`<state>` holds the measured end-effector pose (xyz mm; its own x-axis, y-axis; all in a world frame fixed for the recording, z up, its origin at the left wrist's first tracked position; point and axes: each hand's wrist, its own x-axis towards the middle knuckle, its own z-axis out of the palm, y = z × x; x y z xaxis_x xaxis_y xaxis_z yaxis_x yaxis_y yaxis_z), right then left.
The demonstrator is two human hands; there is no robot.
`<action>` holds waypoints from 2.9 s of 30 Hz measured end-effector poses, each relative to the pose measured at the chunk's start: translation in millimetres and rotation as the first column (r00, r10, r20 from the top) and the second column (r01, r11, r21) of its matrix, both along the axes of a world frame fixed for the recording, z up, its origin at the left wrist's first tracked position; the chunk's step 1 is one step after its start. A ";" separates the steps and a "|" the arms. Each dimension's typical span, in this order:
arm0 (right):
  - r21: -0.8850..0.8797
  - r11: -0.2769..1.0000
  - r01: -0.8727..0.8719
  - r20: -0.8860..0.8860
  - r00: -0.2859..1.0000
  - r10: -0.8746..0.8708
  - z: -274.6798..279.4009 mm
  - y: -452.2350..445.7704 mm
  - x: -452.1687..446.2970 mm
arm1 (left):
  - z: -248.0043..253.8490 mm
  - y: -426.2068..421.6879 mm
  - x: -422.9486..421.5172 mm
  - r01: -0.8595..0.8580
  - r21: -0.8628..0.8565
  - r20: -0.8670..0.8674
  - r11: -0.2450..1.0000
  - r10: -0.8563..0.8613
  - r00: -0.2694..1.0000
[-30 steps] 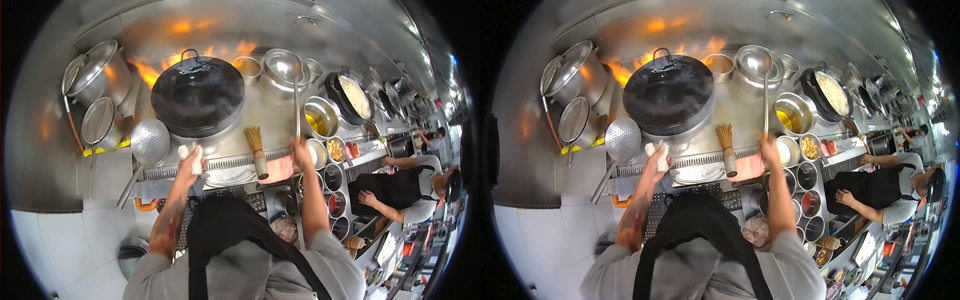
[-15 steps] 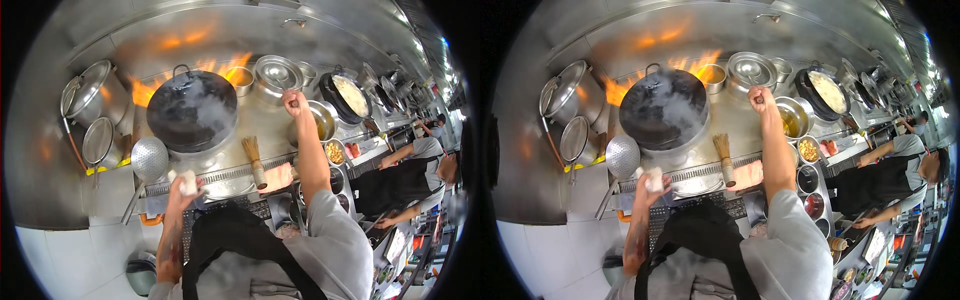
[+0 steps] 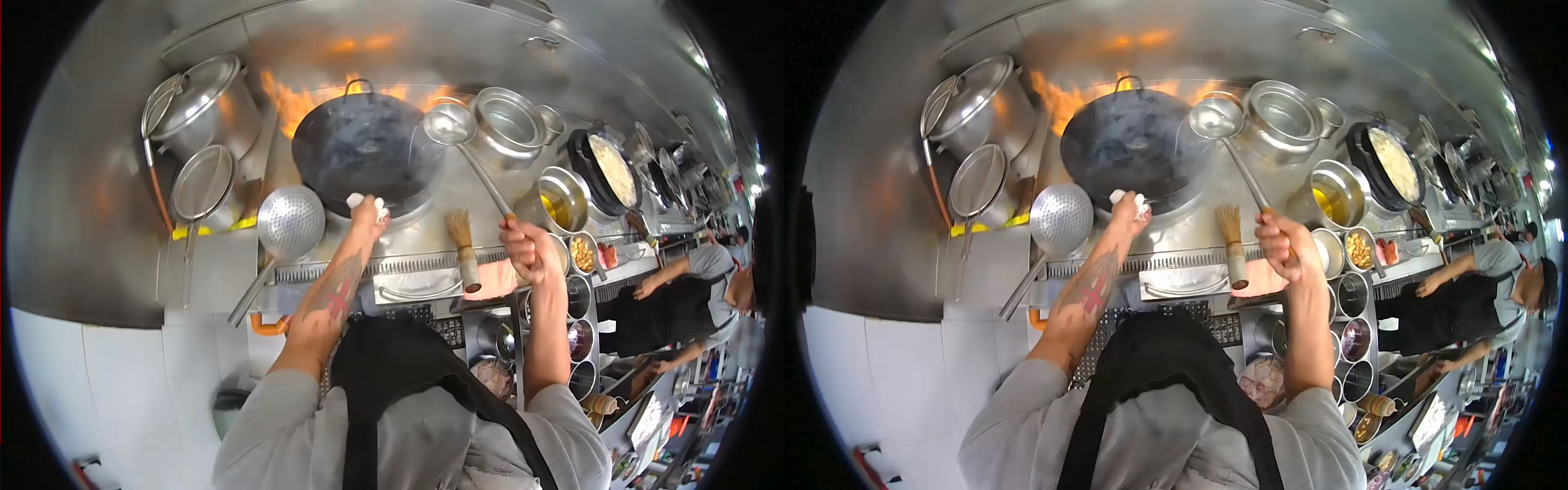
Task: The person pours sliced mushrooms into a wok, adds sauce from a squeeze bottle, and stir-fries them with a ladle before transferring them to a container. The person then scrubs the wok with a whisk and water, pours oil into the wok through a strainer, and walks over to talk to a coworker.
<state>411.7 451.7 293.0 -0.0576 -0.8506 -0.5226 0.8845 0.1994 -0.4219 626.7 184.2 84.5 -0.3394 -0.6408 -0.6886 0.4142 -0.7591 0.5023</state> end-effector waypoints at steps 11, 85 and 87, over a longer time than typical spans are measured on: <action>0.023 1.000 0.007 -0.634 0.773 0.009 -34.9 50.4 63.2 | 16.4 -1.2 15.0 0.161 0.068 -0.058 0.985 -0.157 0.986; 0.223 0.971 0.083 -0.902 0.395 0.173 -74.9 -14.7 15.6 | -13.4 42.4 149.5 0.326 -0.130 -0.356 0.936 -0.351 0.866; -0.029 0.999 -0.037 -0.796 0.606 -0.001 -45.5 -60.5 13.1 | -6.6 36.6 125.1 0.365 -0.014 -0.395 0.931 -0.340 0.853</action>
